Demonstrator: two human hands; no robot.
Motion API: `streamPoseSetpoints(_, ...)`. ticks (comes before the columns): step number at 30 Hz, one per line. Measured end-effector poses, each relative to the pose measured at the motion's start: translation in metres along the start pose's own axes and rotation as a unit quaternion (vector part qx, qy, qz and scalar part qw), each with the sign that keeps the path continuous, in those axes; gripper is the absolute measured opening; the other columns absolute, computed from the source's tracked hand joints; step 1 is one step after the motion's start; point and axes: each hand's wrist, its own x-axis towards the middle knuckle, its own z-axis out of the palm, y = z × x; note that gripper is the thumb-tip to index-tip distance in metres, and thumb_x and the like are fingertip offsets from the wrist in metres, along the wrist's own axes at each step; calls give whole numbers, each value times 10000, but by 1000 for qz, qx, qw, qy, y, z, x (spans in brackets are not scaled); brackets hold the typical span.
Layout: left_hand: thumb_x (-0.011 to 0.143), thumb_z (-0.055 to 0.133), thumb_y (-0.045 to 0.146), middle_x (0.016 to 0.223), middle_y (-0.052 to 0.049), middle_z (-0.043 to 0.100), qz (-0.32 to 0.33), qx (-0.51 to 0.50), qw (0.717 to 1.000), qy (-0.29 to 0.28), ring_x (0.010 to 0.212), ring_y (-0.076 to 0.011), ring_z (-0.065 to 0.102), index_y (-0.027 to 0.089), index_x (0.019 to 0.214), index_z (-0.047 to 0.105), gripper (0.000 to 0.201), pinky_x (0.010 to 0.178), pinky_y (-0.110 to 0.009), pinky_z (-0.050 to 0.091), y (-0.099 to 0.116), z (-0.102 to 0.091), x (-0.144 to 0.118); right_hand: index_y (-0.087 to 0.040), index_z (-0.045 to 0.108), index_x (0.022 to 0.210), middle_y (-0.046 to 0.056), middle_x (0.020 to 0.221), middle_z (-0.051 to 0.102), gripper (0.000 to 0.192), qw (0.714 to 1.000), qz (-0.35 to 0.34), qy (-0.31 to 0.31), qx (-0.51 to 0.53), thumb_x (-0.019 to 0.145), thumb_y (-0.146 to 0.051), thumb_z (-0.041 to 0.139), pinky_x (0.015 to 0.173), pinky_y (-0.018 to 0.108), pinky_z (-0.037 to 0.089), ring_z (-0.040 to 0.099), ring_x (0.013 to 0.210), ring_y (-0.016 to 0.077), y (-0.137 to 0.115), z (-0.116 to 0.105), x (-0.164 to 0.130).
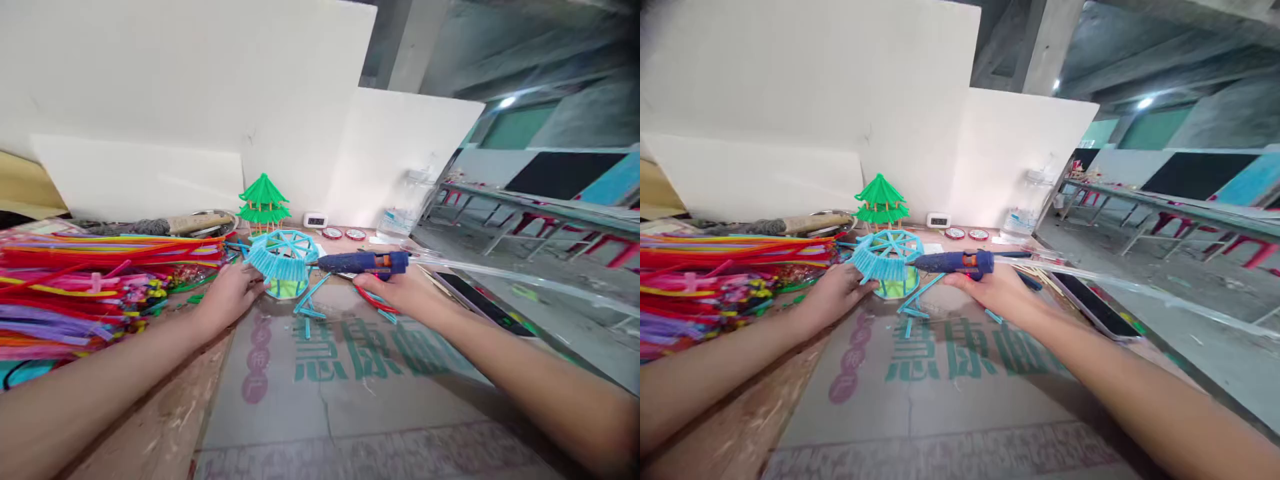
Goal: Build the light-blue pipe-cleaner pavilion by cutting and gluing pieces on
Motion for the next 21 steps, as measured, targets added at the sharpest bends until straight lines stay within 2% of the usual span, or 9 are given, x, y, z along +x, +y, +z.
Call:
streamPoseSetpoints(6,958,530,354,842,-68,695,-7,-16,1000,1,839,-243,625,181,838,709,276,741,-333,402,1,-1,0,-201,727,1001,57,1054,752,344,999,-29,8,-13,809,-474,643,933,440,531,683,1010,292,-3,-5,-2)
streamPoseSetpoints(12,961,521,358,880,-79,687,-16,-20,1000,-4,874,-257,632,166,850,700,285,749,-352,412,4,-3,1,-235,758,993,42,947,774,307,1000,2,-16,-23,843,-476,641,912,440,550,690,1013,315,-1,-5,-3)
streamPoseSetpoints(15,964,514,358,962,-86,700,-16,-31,999,-6,944,-264,635,171,896,700,272,798,-364,427,2,-2,1,-246,743,1065,43,1033,765,344,999,-6,-22,-23,841,-487,642,908,434,555,696,1005,299,-1,-5,-2)
streamPoseSetpoints(17,964,513,355,1019,-90,703,-15,-38,999,-7,986,-267,633,176,927,699,262,839,-375,430,2,-1,1,-236,745,1049,55,1055,760,354,1000,-6,-16,-25,832,-498,647,887,433,563,702,978,298,-1,-5,-2)
streamPoseSetpoints(21,958,517,358,997,-90,706,-22,-39,999,-8,977,-272,636,178,920,702,261,835,-384,436,2,-2,1,-219,741,1043,59,1067,758,351,1000,-18,-12,-13,829,-481,646,905,428,556,699,990,292,-2,-5,0)
